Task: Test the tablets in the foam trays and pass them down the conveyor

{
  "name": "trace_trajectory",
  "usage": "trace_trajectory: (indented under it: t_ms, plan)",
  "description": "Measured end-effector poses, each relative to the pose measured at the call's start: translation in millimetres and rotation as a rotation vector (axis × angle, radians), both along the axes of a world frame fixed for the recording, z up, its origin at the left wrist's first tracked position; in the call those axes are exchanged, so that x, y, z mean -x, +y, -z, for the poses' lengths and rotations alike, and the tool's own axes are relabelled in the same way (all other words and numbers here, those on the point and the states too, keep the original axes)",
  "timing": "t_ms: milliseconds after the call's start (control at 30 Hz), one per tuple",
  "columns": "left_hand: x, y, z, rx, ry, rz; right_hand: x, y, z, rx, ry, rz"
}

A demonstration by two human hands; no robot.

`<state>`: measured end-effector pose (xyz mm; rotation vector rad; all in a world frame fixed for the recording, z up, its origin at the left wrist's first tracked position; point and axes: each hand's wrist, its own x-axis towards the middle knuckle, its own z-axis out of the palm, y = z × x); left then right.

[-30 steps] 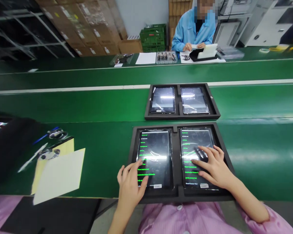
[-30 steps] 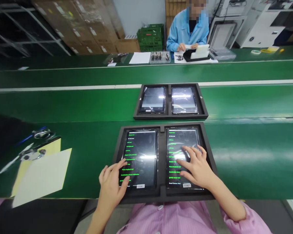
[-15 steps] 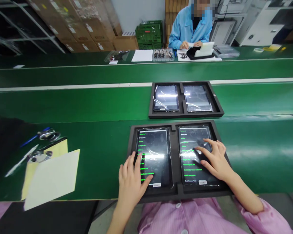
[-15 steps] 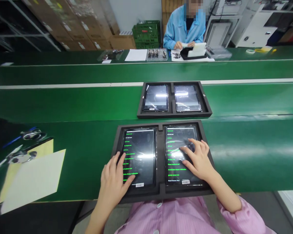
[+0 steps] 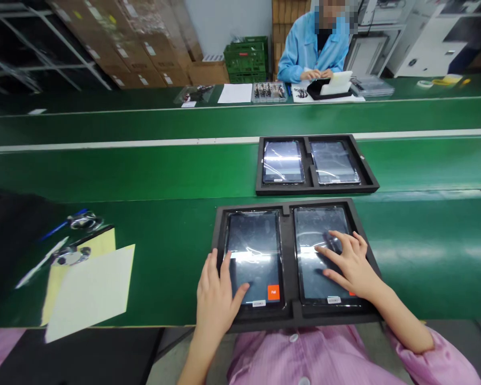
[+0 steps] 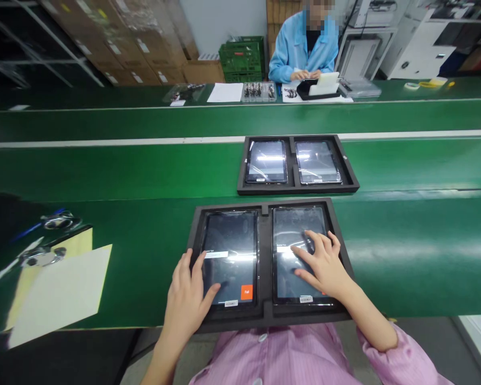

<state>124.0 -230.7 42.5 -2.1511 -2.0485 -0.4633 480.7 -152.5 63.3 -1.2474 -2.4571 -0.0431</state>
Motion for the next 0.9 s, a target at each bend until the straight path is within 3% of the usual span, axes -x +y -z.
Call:
trace_trajectory:
  t_ms: [133, 400, 533, 667, 733, 833, 900]
  plan:
    - [1.4, 0.7, -0.1, 0.006, 0.002, -0.005, -4.6, 1.7, -1.7, -0.047, 0.102, 0.01]
    - [4.6, -1.0, 4.5, 0.039, -0.065, -0.013, -14.9, 0.3, -2.0, -0.002, 0.284, 0.031]
    - [23.2, 7.7, -9.8, 0.066, -0.203, 0.046, -39.1, 21.8, -16.6, 0.088, 0.394, 0.013]
    - [26.1, 61.8, -47.5, 0.238, -0.208, 0.239, -38.5, 76.8, -22.5, 0.314, 0.341, -0.102]
    - [10.3, 100.4, -60.5, 0.34, -0.153, 0.375, -26.8, 98.6, -17.3, 0.272, 0.335, -0.09]
    - [-24.2, 145.7, -59.0, 0.324, -0.004, 0.468, -11.5, 108.2, -6.2, 0.158, 0.242, -0.028]
    - [-40.5, 158.8, -47.4, 0.242, 0.067, 0.507, -7.2, 103.8, -1.0, 0.122, 0.16, -0.021]
